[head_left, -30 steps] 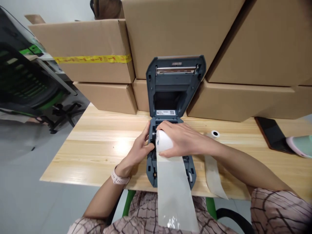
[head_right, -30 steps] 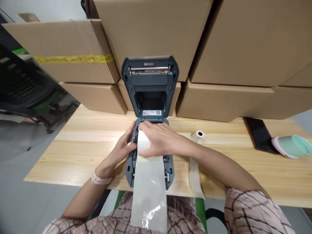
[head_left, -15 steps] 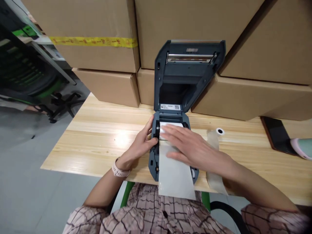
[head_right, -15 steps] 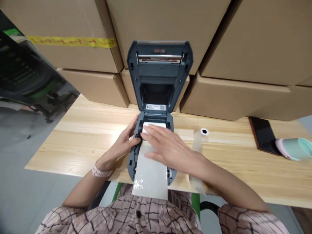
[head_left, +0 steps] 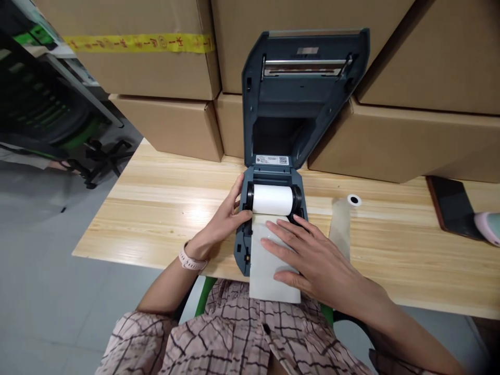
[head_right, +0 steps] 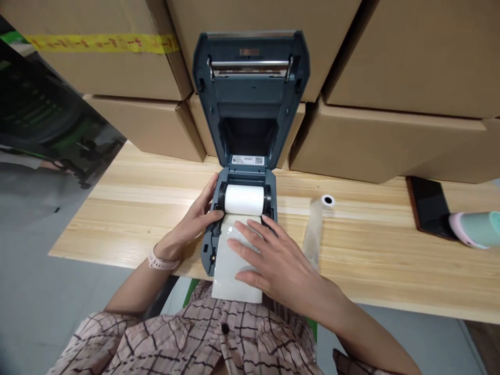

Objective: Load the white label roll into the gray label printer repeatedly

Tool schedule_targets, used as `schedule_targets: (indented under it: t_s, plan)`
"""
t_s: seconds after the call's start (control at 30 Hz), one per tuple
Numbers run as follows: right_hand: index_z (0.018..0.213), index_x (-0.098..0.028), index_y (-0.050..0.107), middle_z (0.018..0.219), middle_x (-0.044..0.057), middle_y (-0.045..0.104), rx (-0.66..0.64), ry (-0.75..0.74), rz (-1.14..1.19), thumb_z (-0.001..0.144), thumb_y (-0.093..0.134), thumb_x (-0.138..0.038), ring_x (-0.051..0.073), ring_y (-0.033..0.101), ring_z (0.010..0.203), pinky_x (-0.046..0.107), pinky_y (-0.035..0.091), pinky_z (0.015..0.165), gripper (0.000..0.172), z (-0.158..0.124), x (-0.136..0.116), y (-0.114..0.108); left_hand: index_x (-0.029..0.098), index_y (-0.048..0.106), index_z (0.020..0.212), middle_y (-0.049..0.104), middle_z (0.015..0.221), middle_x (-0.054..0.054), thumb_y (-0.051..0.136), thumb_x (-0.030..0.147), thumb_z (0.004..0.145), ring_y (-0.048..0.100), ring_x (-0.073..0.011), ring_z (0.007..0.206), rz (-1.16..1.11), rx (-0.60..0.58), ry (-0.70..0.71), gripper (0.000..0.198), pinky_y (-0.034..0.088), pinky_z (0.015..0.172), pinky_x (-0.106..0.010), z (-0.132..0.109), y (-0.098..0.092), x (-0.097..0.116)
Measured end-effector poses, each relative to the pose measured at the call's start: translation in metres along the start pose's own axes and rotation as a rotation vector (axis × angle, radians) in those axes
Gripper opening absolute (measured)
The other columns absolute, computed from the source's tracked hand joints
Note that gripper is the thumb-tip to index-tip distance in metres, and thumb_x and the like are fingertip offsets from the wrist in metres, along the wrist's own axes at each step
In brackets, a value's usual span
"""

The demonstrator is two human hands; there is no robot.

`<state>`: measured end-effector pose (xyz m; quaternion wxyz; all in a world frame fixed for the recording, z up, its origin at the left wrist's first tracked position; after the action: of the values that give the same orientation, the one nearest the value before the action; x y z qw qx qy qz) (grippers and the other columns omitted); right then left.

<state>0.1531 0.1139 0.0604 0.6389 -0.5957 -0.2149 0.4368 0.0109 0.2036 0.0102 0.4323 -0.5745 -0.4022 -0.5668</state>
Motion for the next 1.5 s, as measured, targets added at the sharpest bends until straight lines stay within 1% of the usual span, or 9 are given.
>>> schedule_targets:
  t_s: [0.23,0.43,0.53,0.67,0.8,0.87,1.1,1.3,1.5]
  plan:
    - [0.145,-0.02,0.057,0.159,0.014,0.05,0.084,0.047,-0.006,0.101,0.058,-0.043,0.034,0.043,0.151,0.064,0.041,0.119,0.049,-0.013,-0.016,-0.001,0.033,0.004,0.166,0.0,0.177,-0.004,0.085,0.041,0.079,-0.003,-0.0348,0.162,0.231,-0.055,0.001,0.12,0.006,0.133,-0.05,-0.019,0.015,0.018]
    - [0.141,-0.029,0.059,0.147,0.004,0.063,0.032,0.03,0.228,0.103,0.056,-0.04,0.021,0.058,0.139,0.051,0.045,0.122,0.04,-0.033,-0.007,-0.029,0.043,0.005,0.165,-0.012,0.176,0.0,0.079,0.041,0.086,-0.008,-0.0368,0.162,0.409,-0.035,0.006,0.108,0.011,0.132,-0.056,-0.067,0.029,0.019]
    - [0.143,-0.036,0.057,0.14,-0.003,0.069,0.275,0.078,0.309,0.101,0.062,-0.028,0.017,0.064,0.131,0.044,0.051,0.118,0.044,-0.028,0.03,-0.076,0.047,0.001,0.163,-0.01,0.176,0.002,0.078,0.042,0.086,-0.005,-0.0362,0.162,0.358,0.028,-0.03,0.109,0.012,0.131,-0.058,-0.079,0.031,0.01]
    - [0.152,-0.048,0.043,0.16,-0.009,0.048,0.719,0.314,0.336,0.105,0.053,-0.034,0.019,0.045,0.15,0.04,0.044,0.123,0.05,-0.003,0.112,-0.143,0.042,0.002,0.165,0.004,0.177,-0.001,0.079,0.041,0.085,0.004,-0.035,0.162,0.258,0.087,-0.051,0.11,0.011,0.132,-0.057,-0.081,0.029,0.0]
    - [0.158,-0.036,0.036,0.168,-0.009,0.033,0.772,0.376,0.51,0.106,0.041,-0.05,0.024,0.036,0.154,0.03,0.044,0.114,0.054,0.061,0.173,-0.167,0.041,0.005,0.165,0.005,0.177,-0.001,0.082,0.039,0.083,0.005,-0.0341,0.162,0.215,0.112,-0.003,0.112,0.015,0.132,-0.054,-0.08,0.026,0.002]
    - [0.155,-0.032,0.043,0.158,-0.008,0.049,0.678,0.375,0.612,0.107,0.022,-0.052,0.025,0.045,0.147,0.03,0.048,0.106,0.056,0.089,0.183,-0.163,0.042,0.006,0.165,0.006,0.176,-0.001,0.083,0.039,0.082,0.006,-0.0337,0.162,0.199,0.128,0.011,0.113,0.017,0.132,-0.054,-0.081,0.025,0.002]
    - [0.141,-0.033,0.056,0.145,-0.003,0.063,0.736,0.147,0.391,0.105,0.014,-0.064,0.018,0.061,0.134,0.031,0.056,0.109,0.063,0.046,0.093,-0.148,0.043,0.008,0.165,0.012,0.176,-0.003,0.07,0.053,0.09,0.016,-0.0349,0.161,0.114,0.247,0.142,0.097,0.029,0.128,-0.055,-0.085,0.012,0.001]
    - [0.133,-0.023,0.064,0.138,0.009,0.069,0.467,-0.078,0.193,0.107,0.024,-0.06,0.025,0.057,0.139,0.053,0.041,0.122,0.061,-0.014,0.013,-0.073,0.034,0.041,0.157,0.04,0.167,0.0,0.047,0.05,0.1,0.033,-0.032,0.156,0.261,0.651,0.634,0.06,0.038,0.123,-0.057,-0.109,-0.013,0.065]
    - [0.134,-0.024,0.062,0.138,0.008,0.069,0.652,0.107,0.309,0.109,0.032,-0.041,0.025,0.054,0.142,0.053,0.041,0.121,0.043,-0.038,0.01,-0.039,0.027,0.062,0.14,0.065,0.144,-0.005,0.041,0.043,0.103,0.05,-0.0318,0.146,0.663,0.379,0.761,0.045,0.04,0.12,-0.061,-0.106,0.038,0.071]
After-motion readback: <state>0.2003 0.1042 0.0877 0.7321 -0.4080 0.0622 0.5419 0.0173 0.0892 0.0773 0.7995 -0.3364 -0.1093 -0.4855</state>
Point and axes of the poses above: each hand's wrist, its own z-axis towards the middle knuckle, its own y-axis out of the palm, x = y × z, the point moved 10 cm from there along z, towards the middle knuckle
